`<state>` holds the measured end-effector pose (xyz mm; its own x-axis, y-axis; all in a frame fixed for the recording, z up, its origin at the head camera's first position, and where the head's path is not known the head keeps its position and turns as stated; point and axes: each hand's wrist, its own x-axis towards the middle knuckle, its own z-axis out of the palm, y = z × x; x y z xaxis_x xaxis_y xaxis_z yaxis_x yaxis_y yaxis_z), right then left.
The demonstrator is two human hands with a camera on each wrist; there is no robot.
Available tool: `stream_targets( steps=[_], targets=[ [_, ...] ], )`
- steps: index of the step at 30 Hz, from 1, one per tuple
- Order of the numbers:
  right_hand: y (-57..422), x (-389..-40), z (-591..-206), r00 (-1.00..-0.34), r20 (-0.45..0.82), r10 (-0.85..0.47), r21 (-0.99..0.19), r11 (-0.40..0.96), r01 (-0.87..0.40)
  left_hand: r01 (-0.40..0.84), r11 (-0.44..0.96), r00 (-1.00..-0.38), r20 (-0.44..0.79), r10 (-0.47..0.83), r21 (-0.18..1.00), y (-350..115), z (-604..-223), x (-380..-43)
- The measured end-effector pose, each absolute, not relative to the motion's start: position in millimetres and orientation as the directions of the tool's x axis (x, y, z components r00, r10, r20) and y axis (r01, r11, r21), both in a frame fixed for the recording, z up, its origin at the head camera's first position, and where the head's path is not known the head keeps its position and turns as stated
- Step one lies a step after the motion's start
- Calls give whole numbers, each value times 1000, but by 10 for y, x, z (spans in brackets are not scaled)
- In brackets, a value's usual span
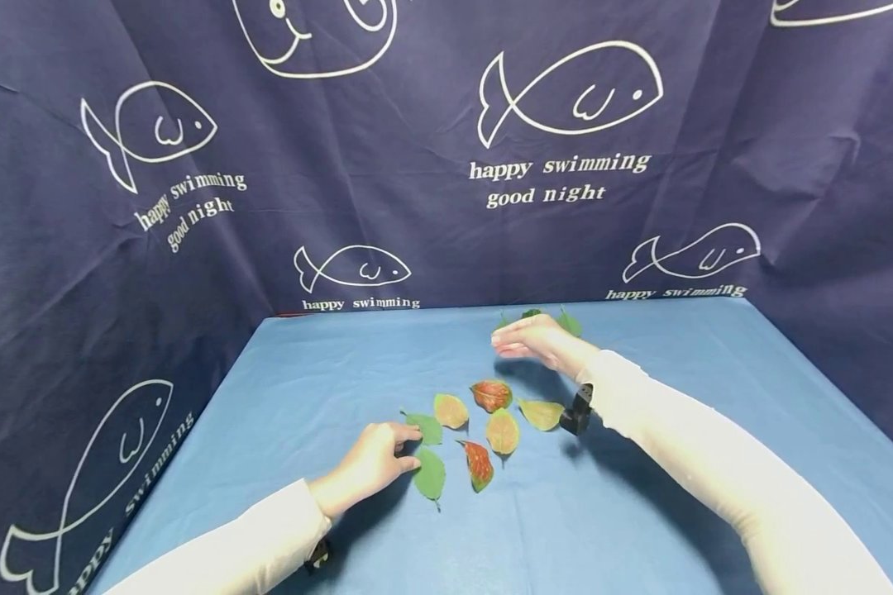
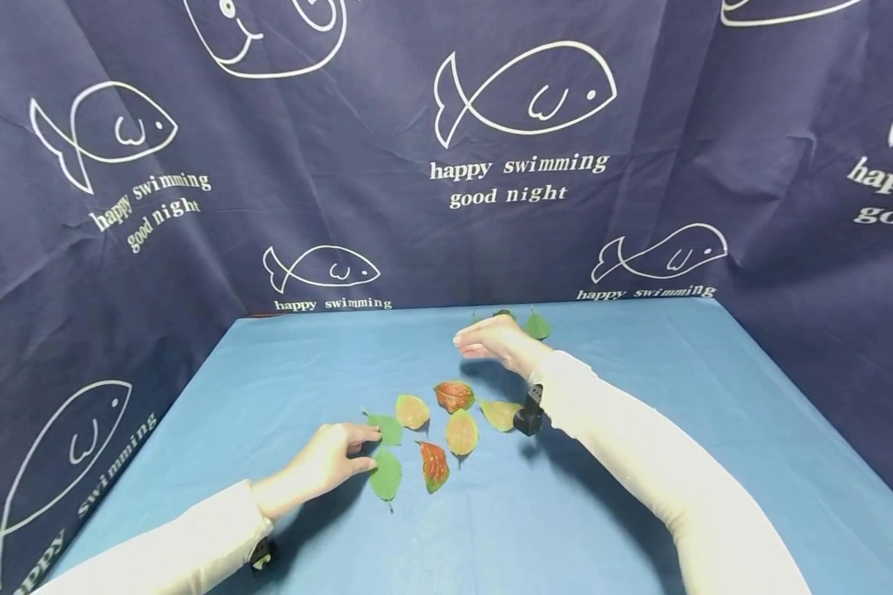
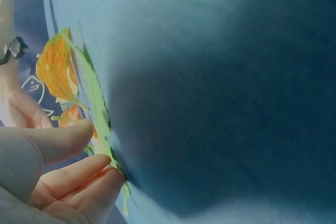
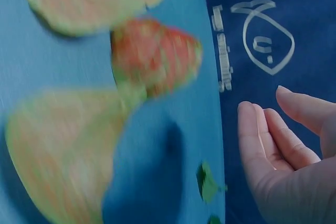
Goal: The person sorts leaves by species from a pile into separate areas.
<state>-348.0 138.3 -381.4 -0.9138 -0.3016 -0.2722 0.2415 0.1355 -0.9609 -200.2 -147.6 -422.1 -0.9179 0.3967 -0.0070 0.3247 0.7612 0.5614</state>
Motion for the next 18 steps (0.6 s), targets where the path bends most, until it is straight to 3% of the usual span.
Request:
stream_targets(
  steps=[10,18],
  targets=[
    [1116,-3177,-3893,-873,-291,-392,-955,179,238,334,764,-942,176,285,553,-1523,-4193,-2133],
    [934,-2942,-3868,-847,-291,-445,-955,187,230,284,783,-959,159,235,554,-1606,-4186,-2323]
  ],
)
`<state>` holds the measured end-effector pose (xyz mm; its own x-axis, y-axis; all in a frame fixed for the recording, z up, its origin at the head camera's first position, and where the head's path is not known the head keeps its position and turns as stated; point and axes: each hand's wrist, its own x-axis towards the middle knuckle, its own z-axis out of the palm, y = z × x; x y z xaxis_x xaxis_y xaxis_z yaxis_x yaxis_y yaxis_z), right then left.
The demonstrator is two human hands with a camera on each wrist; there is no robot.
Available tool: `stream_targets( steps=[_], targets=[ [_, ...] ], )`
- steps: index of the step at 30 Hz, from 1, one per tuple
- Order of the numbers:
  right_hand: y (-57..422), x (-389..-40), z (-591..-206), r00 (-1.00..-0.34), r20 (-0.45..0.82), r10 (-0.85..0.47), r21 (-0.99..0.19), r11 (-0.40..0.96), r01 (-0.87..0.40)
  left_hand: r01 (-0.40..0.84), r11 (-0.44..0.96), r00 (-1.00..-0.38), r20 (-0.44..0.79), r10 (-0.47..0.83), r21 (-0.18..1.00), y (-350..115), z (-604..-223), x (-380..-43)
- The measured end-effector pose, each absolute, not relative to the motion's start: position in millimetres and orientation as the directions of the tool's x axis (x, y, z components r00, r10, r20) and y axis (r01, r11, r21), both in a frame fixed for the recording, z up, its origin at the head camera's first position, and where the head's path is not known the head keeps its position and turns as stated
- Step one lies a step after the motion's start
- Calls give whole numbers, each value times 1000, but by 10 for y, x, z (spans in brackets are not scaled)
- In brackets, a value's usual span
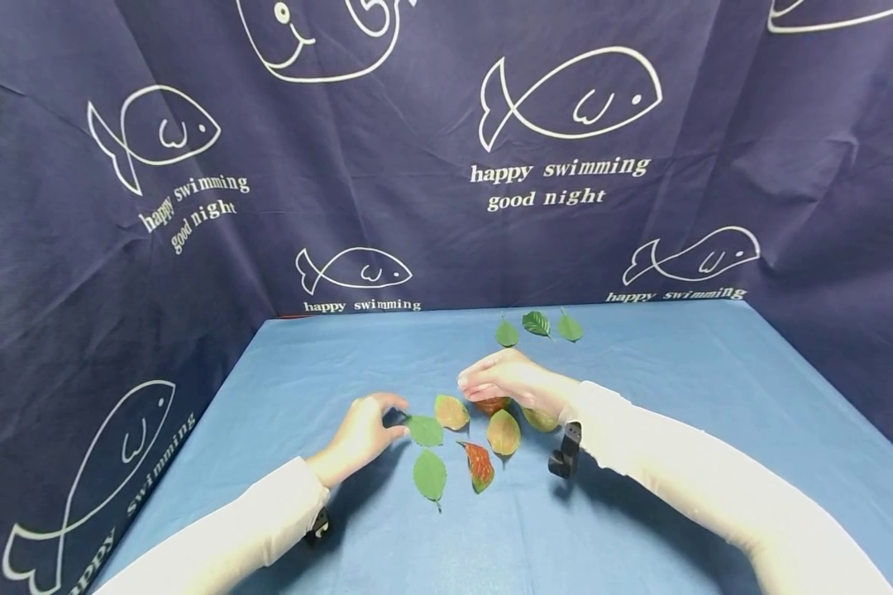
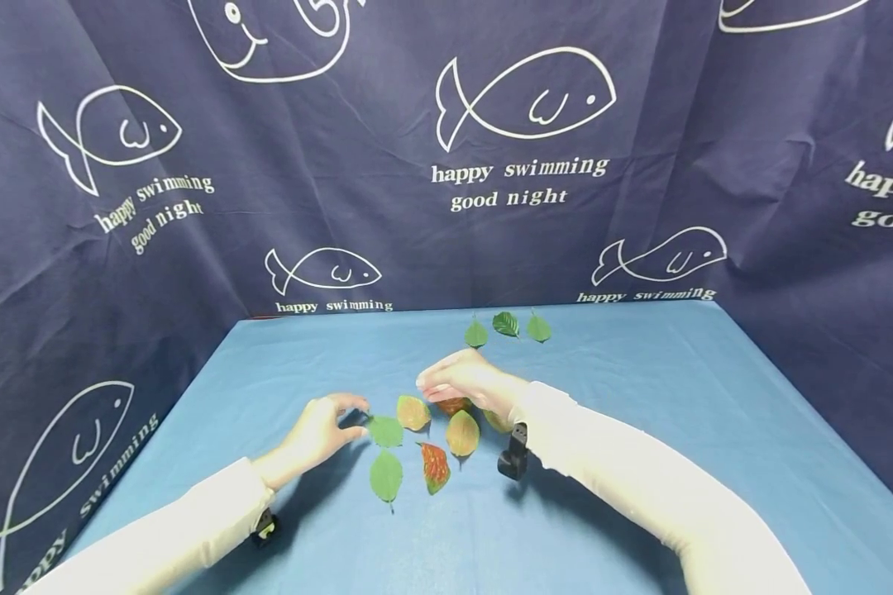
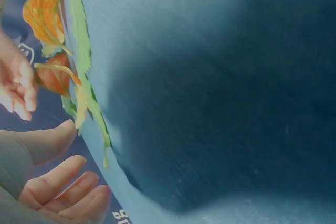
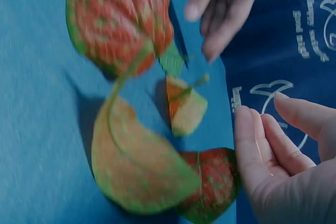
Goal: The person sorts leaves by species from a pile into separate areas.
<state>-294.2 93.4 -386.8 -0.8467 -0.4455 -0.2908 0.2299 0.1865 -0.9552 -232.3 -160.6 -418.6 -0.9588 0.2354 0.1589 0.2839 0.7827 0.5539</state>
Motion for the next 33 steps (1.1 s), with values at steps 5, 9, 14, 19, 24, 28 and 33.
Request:
stream_targets(
  steps=[5,9,14,19,24,28,33],
  targets=[
    [854,-2820,-3854,-835,-274,-477,-960,194,204,278,767,-960,154,232,578,-1610,-4192,-2398],
    [795,-2721,-3879,-823,-242,-514,-968,184,170,260,750,-965,149,215,608,-1610,-4203,-2446],
    [720,-2578,-3932,-792,-234,-564,-971,182,158,222,740,-974,106,201,635,-1602,-4218,-2504],
    [637,-2434,-3999,-781,-269,-563,-959,228,166,214,753,-972,62,225,623,-1593,-4224,-2536],
    [553,-2362,-3991,-801,-264,-537,-949,293,116,214,762,-969,34,246,611,-1578,-4229,-2560],
    [488,-2312,-3977,-805,-254,-536,-932,357,56,204,758,-970,22,243,620,-1570,-4232,-2581],
    [434,-2241,-4010,-807,-273,-524,-899,438,20,212,760,-966,12,260,614,-1568,-4226,-2593]
  ],
)
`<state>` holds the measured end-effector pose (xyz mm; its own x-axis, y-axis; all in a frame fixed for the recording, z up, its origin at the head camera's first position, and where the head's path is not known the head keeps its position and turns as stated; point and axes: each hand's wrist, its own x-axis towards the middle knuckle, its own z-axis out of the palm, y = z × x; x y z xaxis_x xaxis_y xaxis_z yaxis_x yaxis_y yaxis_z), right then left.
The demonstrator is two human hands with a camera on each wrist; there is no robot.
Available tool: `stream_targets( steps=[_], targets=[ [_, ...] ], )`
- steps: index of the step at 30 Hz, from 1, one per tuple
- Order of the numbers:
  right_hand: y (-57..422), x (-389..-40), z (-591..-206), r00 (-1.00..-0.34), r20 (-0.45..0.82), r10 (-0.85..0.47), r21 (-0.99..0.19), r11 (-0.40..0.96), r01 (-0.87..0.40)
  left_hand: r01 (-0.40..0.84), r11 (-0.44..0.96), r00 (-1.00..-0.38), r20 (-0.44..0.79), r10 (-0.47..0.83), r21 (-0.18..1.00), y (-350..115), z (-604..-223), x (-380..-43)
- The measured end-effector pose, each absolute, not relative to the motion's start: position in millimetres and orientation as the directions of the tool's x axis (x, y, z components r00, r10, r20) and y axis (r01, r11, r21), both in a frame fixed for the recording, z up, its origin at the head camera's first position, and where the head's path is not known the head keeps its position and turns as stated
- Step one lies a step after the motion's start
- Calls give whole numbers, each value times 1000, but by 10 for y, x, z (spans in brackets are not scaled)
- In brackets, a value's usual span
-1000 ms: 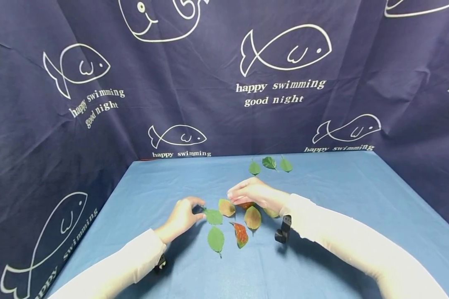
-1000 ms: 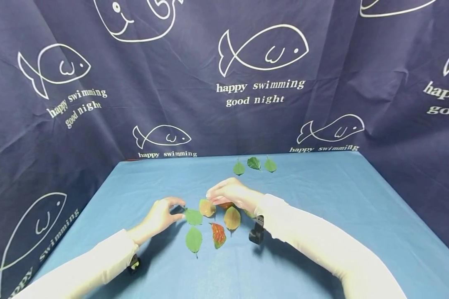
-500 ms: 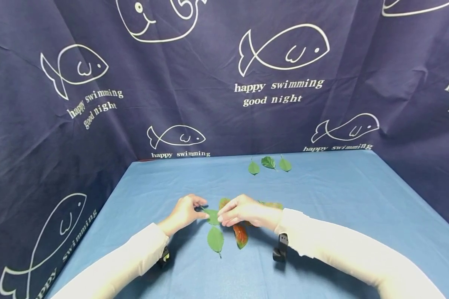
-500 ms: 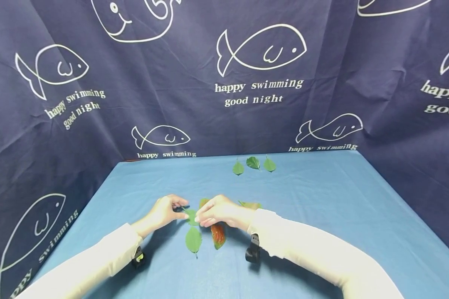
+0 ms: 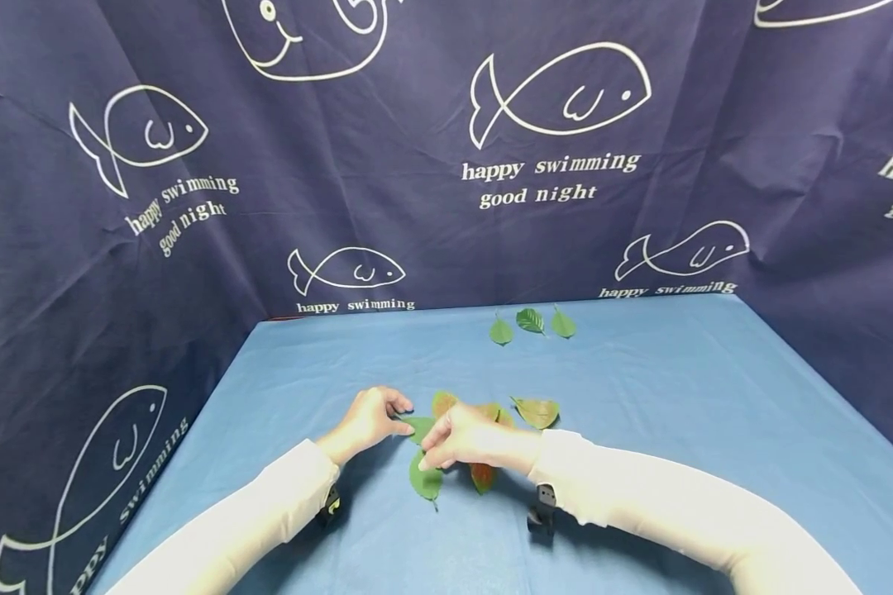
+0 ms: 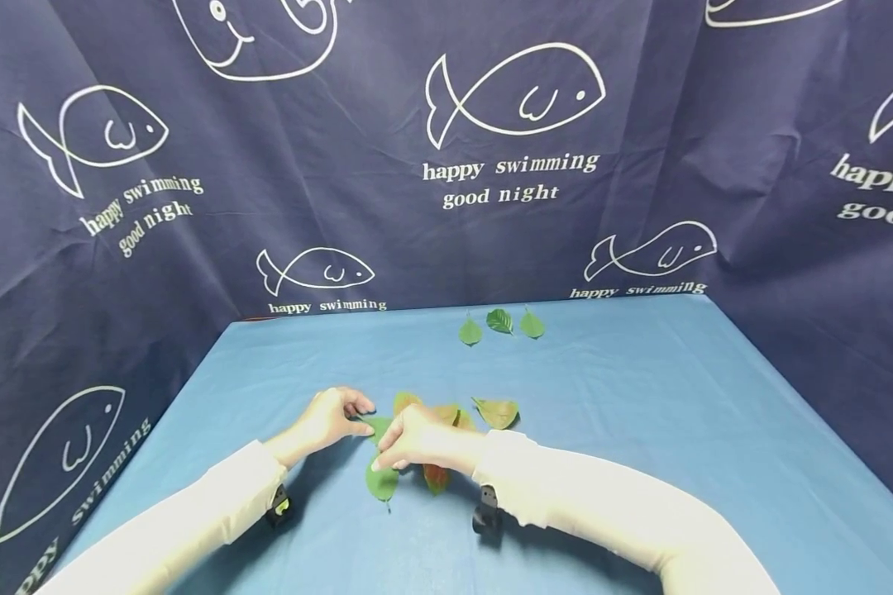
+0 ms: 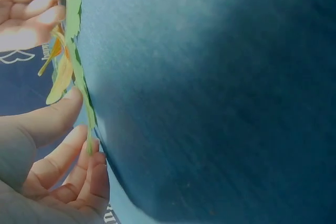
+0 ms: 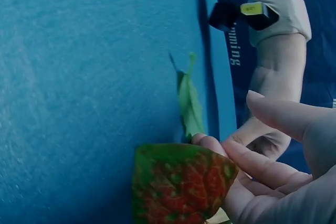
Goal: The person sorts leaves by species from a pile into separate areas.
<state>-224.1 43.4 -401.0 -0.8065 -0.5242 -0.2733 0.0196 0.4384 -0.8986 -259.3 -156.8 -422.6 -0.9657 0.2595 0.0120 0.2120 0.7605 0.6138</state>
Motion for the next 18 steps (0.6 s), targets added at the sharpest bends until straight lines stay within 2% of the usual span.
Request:
stream_targets(
  steps=[7,18],
  targets=[
    [389,-2199,-4029,-828,-262,-496,-850,526,-46,192,745,-970,8,243,639,-1597,-4197,-2628],
    [284,-2091,-4060,-847,-166,-505,-690,673,-266,127,735,-977,-45,209,666,-1582,-4187,-2622]
  ],
)
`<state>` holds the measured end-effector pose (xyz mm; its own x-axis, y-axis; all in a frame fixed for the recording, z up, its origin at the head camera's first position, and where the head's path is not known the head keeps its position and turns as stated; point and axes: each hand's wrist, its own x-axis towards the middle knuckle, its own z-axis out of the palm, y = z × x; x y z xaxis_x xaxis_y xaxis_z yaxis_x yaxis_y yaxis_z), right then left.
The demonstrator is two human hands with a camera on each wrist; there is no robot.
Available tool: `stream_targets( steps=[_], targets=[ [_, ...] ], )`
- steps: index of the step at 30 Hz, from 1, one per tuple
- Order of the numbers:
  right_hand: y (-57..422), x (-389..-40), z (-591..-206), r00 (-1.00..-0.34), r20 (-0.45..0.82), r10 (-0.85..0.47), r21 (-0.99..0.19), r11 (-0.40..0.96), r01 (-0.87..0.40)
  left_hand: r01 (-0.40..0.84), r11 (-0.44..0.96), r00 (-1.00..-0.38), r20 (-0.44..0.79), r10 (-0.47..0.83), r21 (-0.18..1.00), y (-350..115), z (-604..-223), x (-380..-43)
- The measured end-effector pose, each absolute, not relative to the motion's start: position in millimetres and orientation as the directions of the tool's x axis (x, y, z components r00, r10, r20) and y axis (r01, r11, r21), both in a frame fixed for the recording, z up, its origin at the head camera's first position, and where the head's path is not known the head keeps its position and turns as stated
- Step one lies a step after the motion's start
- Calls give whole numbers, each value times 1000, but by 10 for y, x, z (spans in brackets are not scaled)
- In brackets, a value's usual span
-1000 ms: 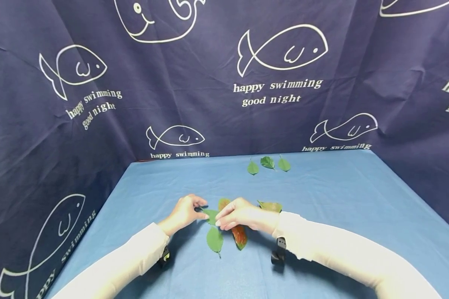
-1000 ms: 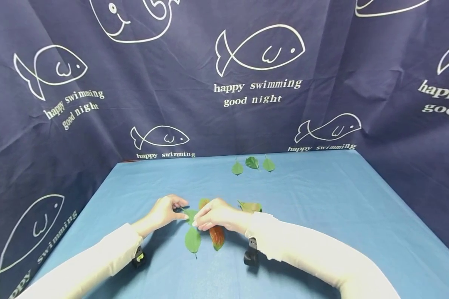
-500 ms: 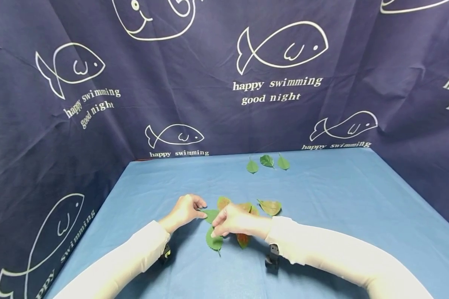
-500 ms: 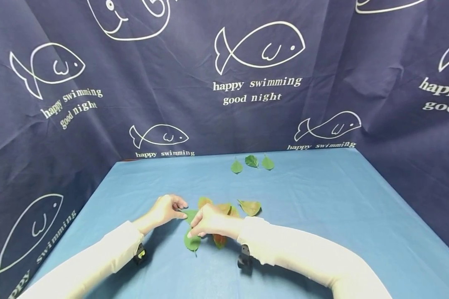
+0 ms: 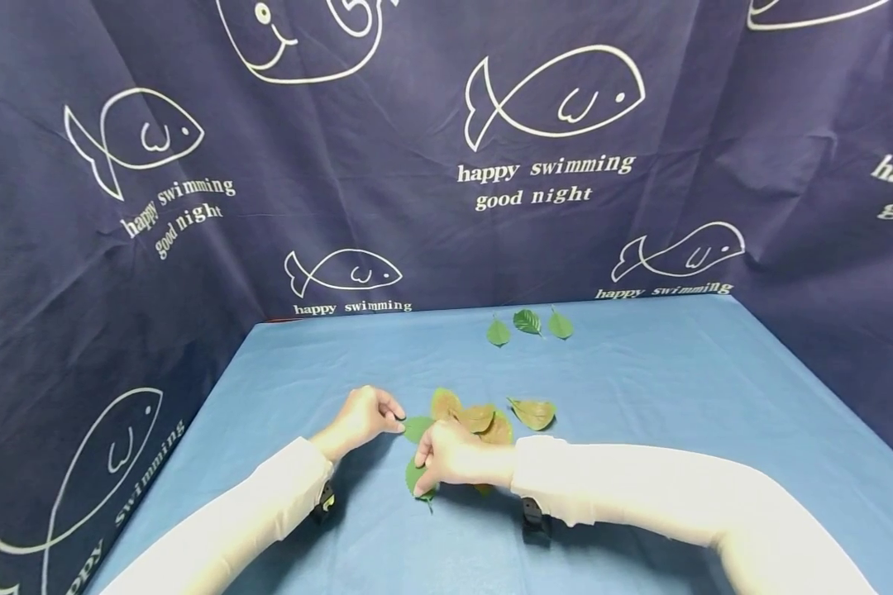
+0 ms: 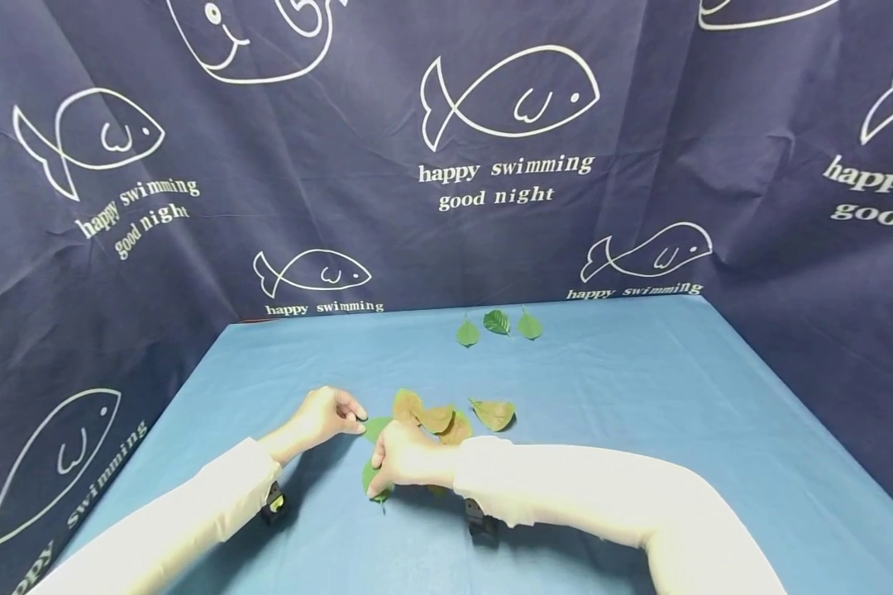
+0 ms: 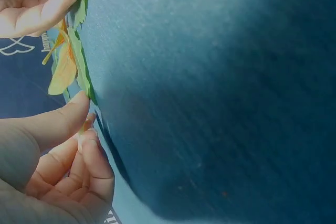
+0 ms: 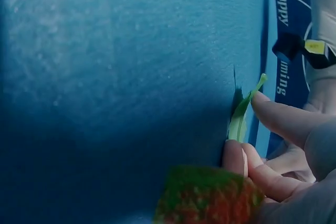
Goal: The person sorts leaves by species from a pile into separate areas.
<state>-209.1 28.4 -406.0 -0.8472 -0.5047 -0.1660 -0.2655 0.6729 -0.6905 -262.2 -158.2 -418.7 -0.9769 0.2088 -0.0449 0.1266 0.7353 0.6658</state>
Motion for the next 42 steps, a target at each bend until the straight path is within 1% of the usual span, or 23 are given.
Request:
stream_targets(
  steps=[6,12,15,19,22,28,32,36,40,42],
  targets=[
    [246,-2044,-4039,-849,-159,-504,-644,705,-298,130,752,-975,-56,217,647,-1611,-4169,-2605],
    [249,-2044,-4069,-858,-140,-495,-591,737,-328,94,759,-972,-107,210,644,-1640,-4179,-2596],
    [256,-2060,-4091,-860,-130,-494,-589,736,-334,72,759,-971,-129,202,647,-1665,-4195,-2610],
    [271,-2083,-4109,-858,-135,-496,-623,715,-316,27,749,-971,-162,178,662,-1690,-4201,-2636],
    [284,-2100,-4113,-857,-135,-497,-669,684,-291,-15,733,-967,-196,162,680,-1703,-4191,-2647],
    [287,-2133,-4123,-865,-131,-484,-755,615,-230,-58,705,-961,-231,153,706,-1731,-4168,-2647],
    [284,-2132,-4116,-865,-115,-488,-768,596,-234,-77,693,-964,-231,132,716,-1746,-4172,-2648],
    [279,-2163,-4042,-858,-118,-500,-786,575,-227,-59,686,-971,-201,128,725,-1750,-4181,-2650],
    [282,-2270,-3940,-858,-159,-489,-816,554,-164,-53,678,-975,-185,124,733,-1753,-4192,-2651],
    [295,-2340,-3912,-859,-191,-474,-845,525,-101,-62,672,-973,-196,125,738,-1759,-4203,-2643]
  ],
)
